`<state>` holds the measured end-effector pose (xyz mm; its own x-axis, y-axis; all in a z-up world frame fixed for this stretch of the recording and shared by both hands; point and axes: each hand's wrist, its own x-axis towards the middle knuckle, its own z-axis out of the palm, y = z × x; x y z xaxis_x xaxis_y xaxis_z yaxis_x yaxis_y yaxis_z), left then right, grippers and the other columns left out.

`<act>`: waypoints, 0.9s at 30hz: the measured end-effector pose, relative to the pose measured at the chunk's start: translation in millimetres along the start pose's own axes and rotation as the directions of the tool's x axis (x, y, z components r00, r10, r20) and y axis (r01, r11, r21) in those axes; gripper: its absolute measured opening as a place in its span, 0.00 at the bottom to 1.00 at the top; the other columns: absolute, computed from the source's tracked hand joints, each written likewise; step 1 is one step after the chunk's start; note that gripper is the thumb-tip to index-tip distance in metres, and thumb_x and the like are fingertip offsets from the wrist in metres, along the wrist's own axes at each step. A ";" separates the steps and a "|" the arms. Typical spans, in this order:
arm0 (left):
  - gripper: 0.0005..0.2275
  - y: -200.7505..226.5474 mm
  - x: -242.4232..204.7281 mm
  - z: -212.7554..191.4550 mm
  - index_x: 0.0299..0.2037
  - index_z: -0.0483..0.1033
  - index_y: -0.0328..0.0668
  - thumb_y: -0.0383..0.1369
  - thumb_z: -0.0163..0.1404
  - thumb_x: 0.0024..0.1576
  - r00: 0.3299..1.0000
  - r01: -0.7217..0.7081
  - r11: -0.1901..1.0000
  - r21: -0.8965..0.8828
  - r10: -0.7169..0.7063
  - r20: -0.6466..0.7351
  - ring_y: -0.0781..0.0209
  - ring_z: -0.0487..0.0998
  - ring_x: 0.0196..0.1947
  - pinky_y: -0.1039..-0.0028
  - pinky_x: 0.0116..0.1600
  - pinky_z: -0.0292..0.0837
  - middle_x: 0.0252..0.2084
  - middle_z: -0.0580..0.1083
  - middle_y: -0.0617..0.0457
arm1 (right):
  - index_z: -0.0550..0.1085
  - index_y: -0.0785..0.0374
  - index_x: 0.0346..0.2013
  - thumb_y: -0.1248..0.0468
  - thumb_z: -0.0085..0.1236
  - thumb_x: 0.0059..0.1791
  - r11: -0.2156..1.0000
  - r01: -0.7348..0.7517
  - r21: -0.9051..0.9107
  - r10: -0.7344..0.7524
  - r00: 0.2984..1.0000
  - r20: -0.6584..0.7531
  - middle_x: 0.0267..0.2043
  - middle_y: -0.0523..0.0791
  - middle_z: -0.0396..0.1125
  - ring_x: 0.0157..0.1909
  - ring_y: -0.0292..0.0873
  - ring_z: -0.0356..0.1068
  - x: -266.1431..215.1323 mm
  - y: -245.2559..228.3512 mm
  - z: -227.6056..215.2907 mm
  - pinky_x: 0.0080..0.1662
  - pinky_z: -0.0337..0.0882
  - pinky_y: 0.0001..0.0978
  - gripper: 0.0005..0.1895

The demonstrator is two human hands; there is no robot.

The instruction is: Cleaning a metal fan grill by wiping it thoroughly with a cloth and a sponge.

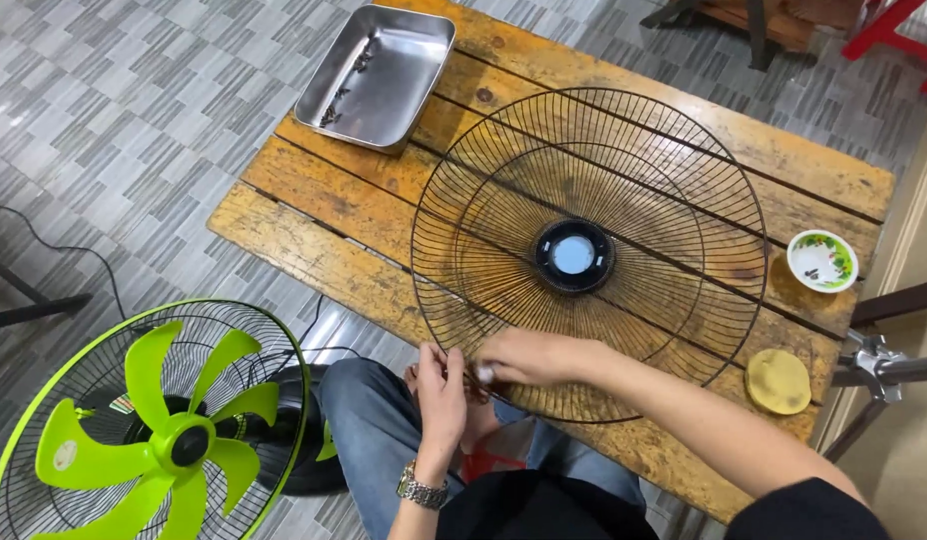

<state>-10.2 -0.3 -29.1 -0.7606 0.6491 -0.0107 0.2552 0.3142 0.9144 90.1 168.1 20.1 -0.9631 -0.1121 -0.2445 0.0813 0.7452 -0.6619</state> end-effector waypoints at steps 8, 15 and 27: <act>0.11 24.9 10.7 -12.8 0.31 0.63 0.40 0.34 0.48 0.63 0.997 0.073 0.990 -0.122 -0.070 0.029 0.67 0.60 0.17 0.73 0.25 0.60 0.18 0.62 0.58 | 0.75 0.58 0.42 0.58 0.50 0.57 0.952 -0.218 -0.216 0.282 0.900 0.332 0.44 0.43 0.73 0.38 0.38 0.71 -75.1 3.2 -0.5 0.45 0.78 0.27 0.09; 0.10 30.7 7.8 -15.0 0.33 0.63 0.40 0.33 0.48 0.65 0.991 0.118 0.959 -0.260 -0.096 0.093 0.66 0.75 0.21 0.76 0.28 0.67 0.22 0.68 0.55 | 0.71 0.52 0.50 0.53 0.61 0.49 0.834 -0.331 -0.443 0.374 0.928 0.011 0.48 0.49 0.58 0.45 0.47 0.65 -92.4 -9.7 11.0 0.44 0.75 0.38 0.17; 0.11 46.5 -37.8 -2.6 0.32 0.62 0.37 0.32 0.48 0.64 0.956 0.286 0.859 -0.424 -0.227 0.186 0.59 0.80 0.18 0.76 0.26 0.71 0.19 0.71 0.50 | 0.73 0.60 0.39 0.58 0.46 0.55 0.976 -0.180 -0.119 0.169 0.980 -0.102 0.38 0.44 0.71 0.36 0.40 0.72 -93.2 23.5 10.7 0.43 0.80 0.28 0.11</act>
<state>28.9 -12.1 14.8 -0.6737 0.6785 -0.2929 -0.2515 0.1622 0.9542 184.5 189.1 19.8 -0.9567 0.0831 -0.2789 0.2226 0.8263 -0.5174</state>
